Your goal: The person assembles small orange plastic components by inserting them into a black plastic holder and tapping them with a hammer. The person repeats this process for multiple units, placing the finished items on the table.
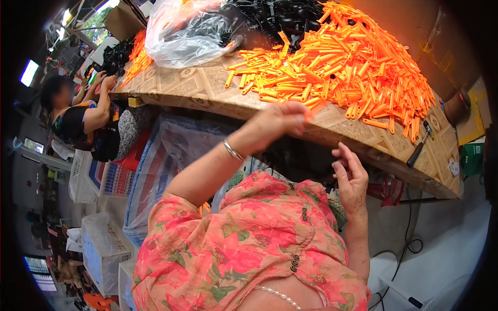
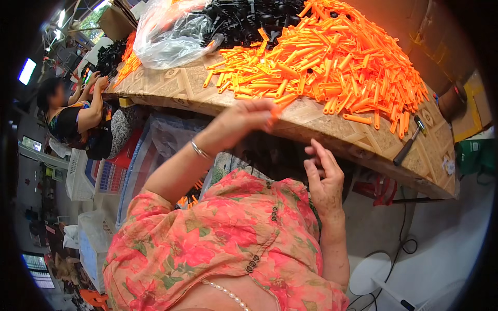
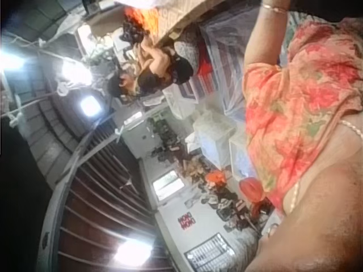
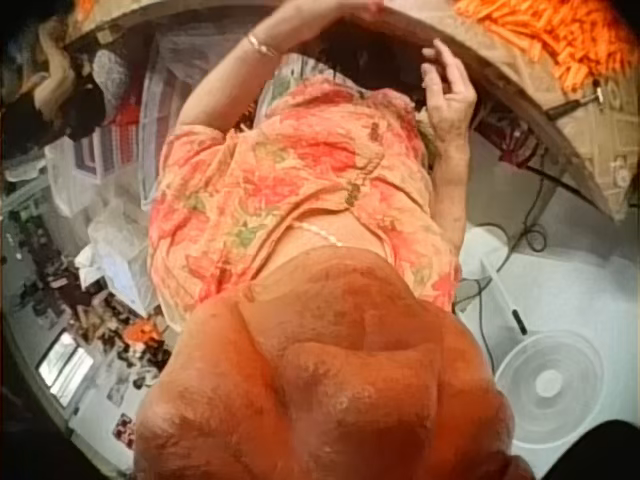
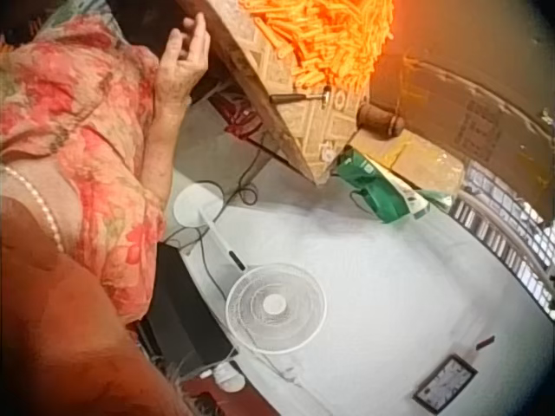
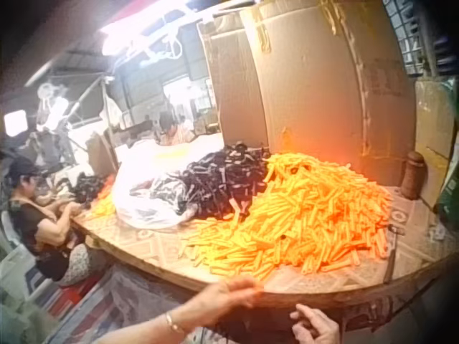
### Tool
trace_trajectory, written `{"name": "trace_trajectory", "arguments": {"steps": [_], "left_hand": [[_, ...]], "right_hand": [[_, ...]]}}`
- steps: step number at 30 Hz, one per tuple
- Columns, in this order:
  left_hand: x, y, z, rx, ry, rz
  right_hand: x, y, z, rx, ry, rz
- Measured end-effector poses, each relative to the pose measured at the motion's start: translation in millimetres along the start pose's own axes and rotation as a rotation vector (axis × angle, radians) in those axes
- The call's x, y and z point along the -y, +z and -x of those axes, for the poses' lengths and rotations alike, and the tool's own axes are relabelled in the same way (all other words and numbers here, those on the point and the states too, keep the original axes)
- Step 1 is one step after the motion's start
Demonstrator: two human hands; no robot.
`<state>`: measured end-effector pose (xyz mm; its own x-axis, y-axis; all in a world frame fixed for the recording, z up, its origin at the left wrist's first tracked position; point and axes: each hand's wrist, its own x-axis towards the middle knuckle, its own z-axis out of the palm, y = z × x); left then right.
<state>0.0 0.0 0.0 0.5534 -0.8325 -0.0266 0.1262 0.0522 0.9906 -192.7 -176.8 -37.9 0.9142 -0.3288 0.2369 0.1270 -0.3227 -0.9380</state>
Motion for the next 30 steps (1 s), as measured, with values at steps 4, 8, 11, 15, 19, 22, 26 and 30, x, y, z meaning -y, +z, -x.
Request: {"name": "trace_trajectory", "arguments": {"steps": [4,8,11,15,19,22,26,30], "left_hand": [[9,56,5,0.264,-0.102,0.041],[12,41,-12,0.134,-0.039,0.122],[-8,-4,-32,-0.208,0.192,0.004],[-27,-94,-58,-0.534,0.311,-0.307],[-33,-181,-87,-0.878,0.122,-1.115],[-37,-194,-108,-1.009,0.203,-1.455],[-42,-181,-157,-0.926,0.103,-1.081],[-48,-166,-178,-0.955,-0.067,-0.855]], "right_hand": [[10,9,-9,-0.058,0.076,-0.218],[13,-2,-24,-0.146,0.006,-0.106],[7,-23,-44,-0.204,-0.165,0.203],[-8,-45,-68,-0.308,-0.177,0.598],[-15,-51,-92,-0.347,-0.259,0.875],[-20,-50,-105,-0.361,-0.196,0.943],[-36,-58,-112,-0.381,-0.164,0.952],[-40,-58,-111,-0.378,-0.174,0.924]]}}
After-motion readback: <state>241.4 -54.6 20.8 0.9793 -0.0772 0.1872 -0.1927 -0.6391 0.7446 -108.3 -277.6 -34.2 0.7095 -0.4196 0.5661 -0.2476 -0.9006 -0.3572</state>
